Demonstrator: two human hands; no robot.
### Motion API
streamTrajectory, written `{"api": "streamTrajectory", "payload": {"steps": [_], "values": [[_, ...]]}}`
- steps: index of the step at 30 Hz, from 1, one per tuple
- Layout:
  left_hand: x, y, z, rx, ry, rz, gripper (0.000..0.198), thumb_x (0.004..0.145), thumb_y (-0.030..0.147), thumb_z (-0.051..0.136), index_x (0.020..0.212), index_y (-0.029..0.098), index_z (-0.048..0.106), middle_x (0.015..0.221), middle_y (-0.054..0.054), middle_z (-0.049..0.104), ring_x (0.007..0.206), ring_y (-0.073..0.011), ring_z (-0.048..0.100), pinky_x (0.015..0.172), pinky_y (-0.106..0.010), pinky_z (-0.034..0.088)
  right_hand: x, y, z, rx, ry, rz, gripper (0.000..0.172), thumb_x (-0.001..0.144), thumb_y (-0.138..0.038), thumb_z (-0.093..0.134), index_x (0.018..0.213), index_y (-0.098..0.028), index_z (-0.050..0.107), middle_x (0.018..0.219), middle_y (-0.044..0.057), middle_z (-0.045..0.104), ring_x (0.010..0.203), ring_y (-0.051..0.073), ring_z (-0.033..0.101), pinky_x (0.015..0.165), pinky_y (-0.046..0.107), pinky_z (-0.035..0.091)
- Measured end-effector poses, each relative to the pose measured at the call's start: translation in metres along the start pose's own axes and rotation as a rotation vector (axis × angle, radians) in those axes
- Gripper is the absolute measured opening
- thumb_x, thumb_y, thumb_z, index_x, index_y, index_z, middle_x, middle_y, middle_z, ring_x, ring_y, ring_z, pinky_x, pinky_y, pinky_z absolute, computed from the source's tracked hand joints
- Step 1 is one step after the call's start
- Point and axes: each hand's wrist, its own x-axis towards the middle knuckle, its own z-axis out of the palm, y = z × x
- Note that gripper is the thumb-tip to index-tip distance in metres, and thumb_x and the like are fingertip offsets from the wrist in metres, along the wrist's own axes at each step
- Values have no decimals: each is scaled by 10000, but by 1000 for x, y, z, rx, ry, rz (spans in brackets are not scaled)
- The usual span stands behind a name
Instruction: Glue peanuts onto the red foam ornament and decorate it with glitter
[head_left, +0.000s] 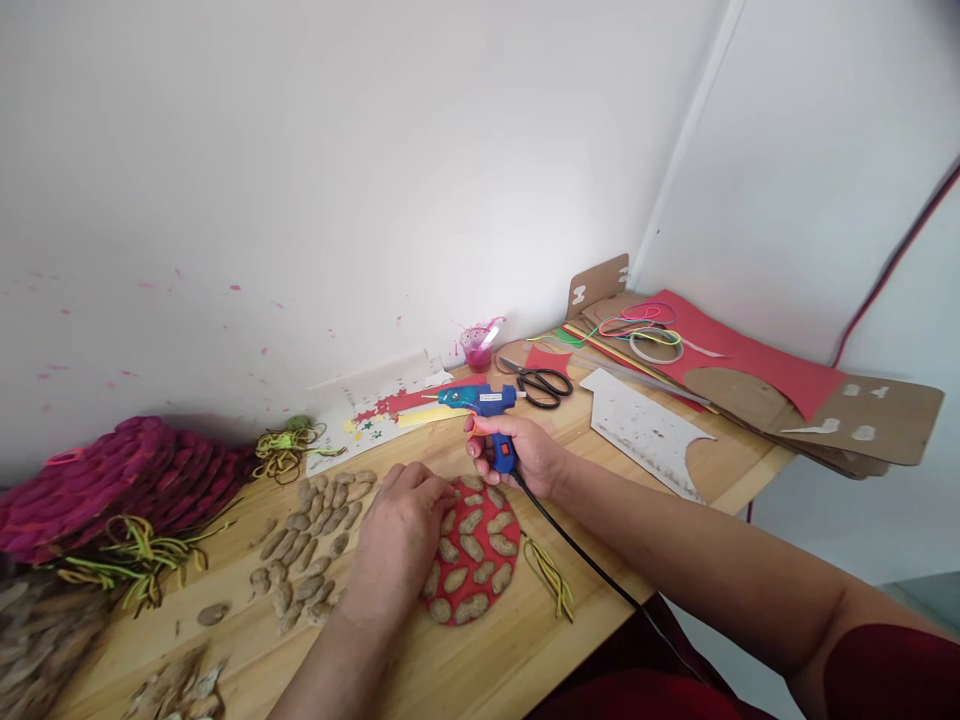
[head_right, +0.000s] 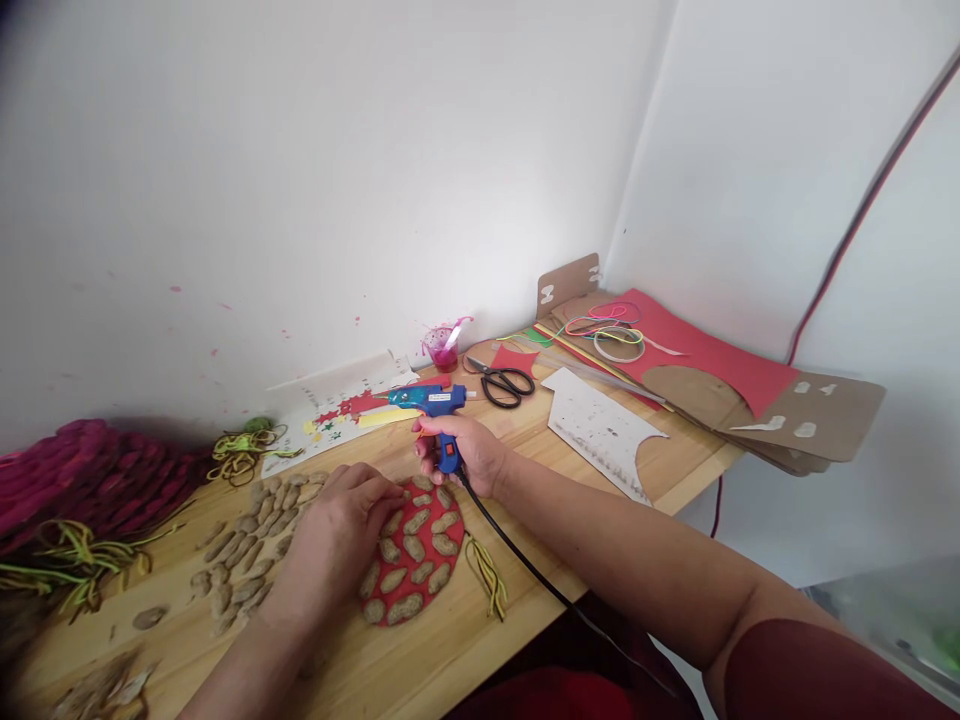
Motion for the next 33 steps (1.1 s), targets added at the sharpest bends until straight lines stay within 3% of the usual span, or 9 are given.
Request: {"api": "streamTrajectory", "payload": {"steps": [15, 27, 33], "values": [[0, 0, 0, 6, -13, -8, 197, 941, 175, 576, 850, 197, 749, 918, -72, 668, 932, -250, 582, 837, -373, 494, 2, 2, -3, -7, -27, 4, 133, 835, -287, 642, 892, -177, 595, 642, -14, 639, 466, 106, 589, 394, 195, 384], [-1, -13, 12, -5, 46, 60, 230, 965, 214, 547, 876, 218, 759, 882, -47, 657, 883, -228, 575, 810, -373, 464, 4, 2, -3, -19, -46, -17, 150, 830, -307, 644, 890, -181, 590, 631, -18, 634, 455, 113, 588, 384, 208, 381], [0, -14, 11, 7, 42, 54, 202, 950, 241, 574, 881, 218, 762, 897, -52, 665, 903, -236, 582, 810, -368, 467, 3, 3, -3, -36, -61, -23, 223, 803, -350, 698, 901, -177, 598, 609, -30, 622, 447, 106, 579, 381, 201, 383]]}}
